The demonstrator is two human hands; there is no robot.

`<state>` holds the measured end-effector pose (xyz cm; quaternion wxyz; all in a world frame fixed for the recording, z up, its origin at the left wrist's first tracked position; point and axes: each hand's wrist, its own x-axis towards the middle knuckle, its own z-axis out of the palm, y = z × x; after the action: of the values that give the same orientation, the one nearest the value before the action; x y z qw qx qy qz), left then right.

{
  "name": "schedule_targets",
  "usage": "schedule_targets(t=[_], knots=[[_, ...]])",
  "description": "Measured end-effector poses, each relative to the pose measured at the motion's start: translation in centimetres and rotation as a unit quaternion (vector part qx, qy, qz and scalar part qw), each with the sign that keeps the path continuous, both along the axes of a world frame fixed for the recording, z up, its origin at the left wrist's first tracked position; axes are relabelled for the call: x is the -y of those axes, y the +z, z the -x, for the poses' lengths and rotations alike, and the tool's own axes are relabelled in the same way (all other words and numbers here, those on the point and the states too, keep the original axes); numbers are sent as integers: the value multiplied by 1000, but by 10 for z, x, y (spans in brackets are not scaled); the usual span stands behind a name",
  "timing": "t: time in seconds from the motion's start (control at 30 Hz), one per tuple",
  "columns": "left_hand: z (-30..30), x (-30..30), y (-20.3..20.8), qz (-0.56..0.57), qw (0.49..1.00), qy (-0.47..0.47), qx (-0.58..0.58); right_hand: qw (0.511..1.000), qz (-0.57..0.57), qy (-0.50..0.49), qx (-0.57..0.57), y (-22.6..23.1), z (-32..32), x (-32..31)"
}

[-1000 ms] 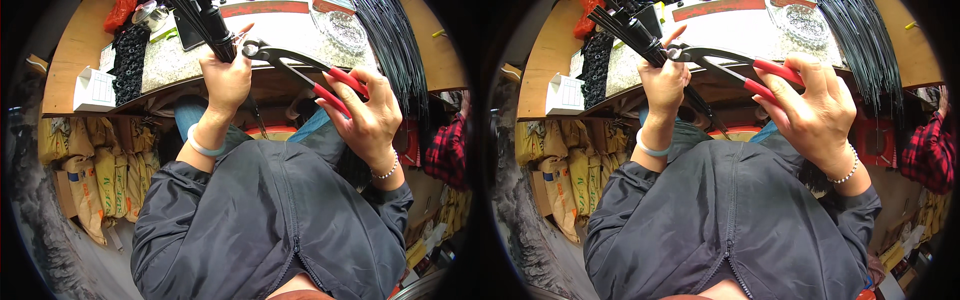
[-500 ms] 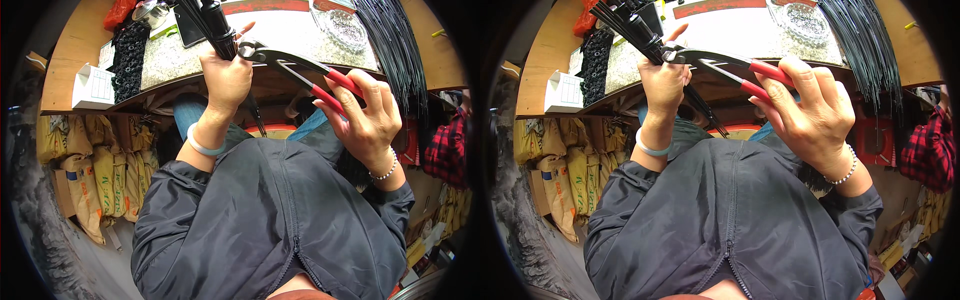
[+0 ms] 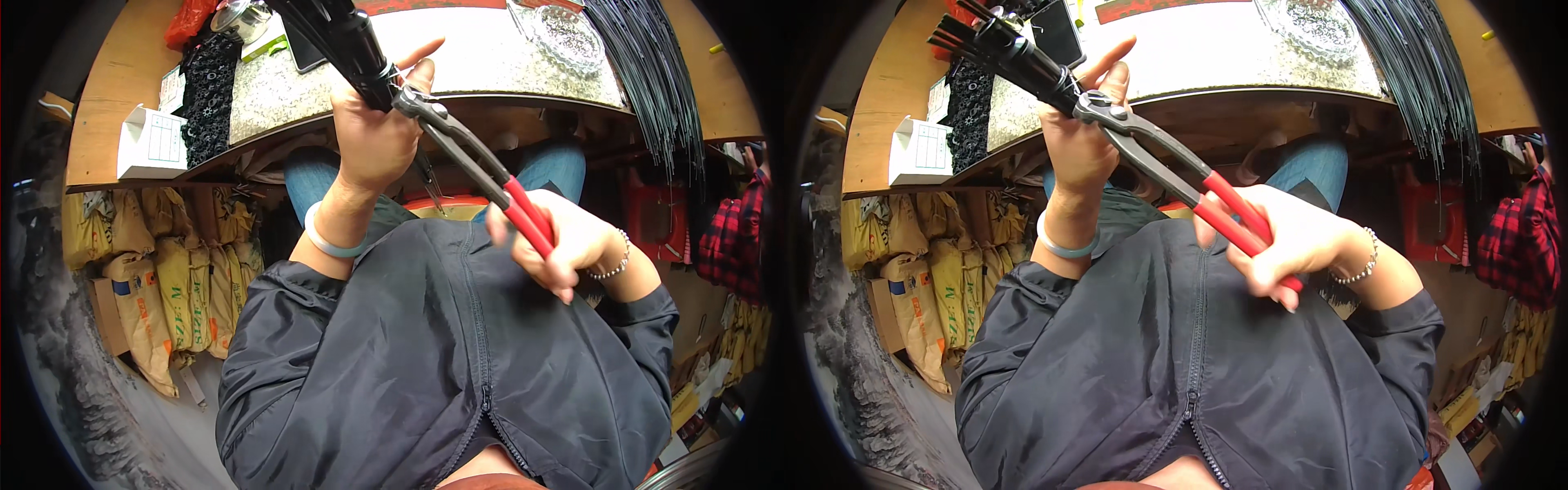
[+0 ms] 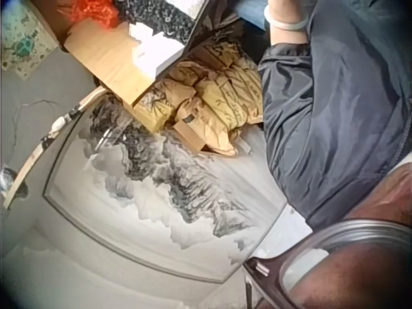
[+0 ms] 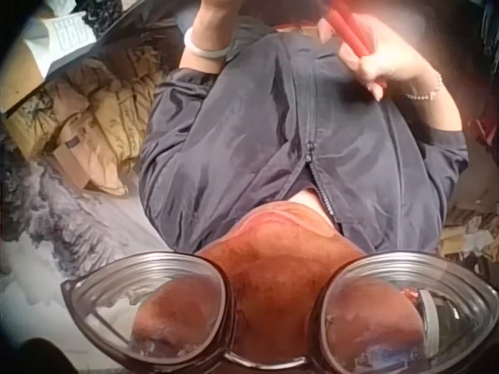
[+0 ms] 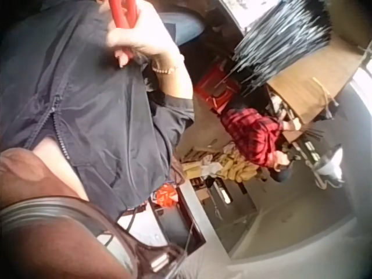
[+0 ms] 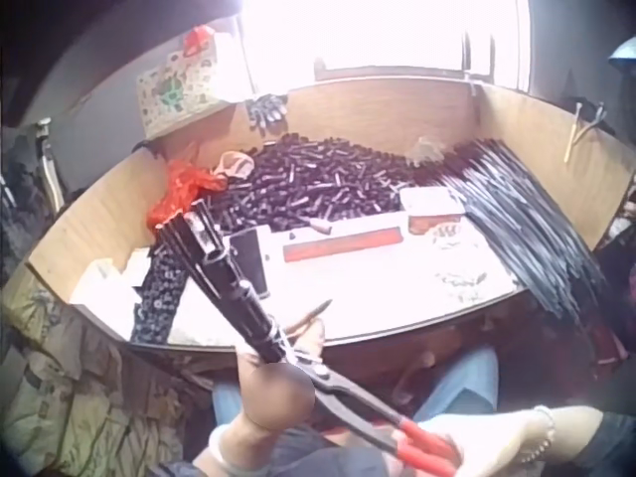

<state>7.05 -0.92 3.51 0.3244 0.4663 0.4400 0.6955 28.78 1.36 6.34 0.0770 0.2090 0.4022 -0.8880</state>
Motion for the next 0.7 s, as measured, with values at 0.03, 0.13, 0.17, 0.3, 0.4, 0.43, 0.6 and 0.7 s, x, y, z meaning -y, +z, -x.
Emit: schedule_targets(t=[0.03, 0.13, 0.17, 0.3, 0.4, 0.43, 0.6, 0.7], knots=[[0, 1, -1, 3, 1000, -1, -1, 997, -62, 11, 33, 1, 4, 1], [2, 0, -1, 2, 998, 36, -57, 734, -669, -118, 10, -14, 1, 6], [4, 0, -3, 7, 999, 20, -28, 603, -781, -165, 1, -16, 2, 4], [2, -1, -6, -48, 993, 23, -108, 998, 10, 59, -35, 5, -9, -7], [2, 0, -11, -9, 998, 20, -56, 975, -221, 13, -16, -1, 1, -1], [3, 0, -11, 11, 999, 20, -30, 885, -458, -84, -8, -4, 4, 5], [2, 0, -11, -21, 997, 15, -68, 977, -200, -17, 69, 21, 2, -2], [1, 3, -2, 12, 998, 16, -62, 969, -225, 58, 81, 26, 13, -3]])
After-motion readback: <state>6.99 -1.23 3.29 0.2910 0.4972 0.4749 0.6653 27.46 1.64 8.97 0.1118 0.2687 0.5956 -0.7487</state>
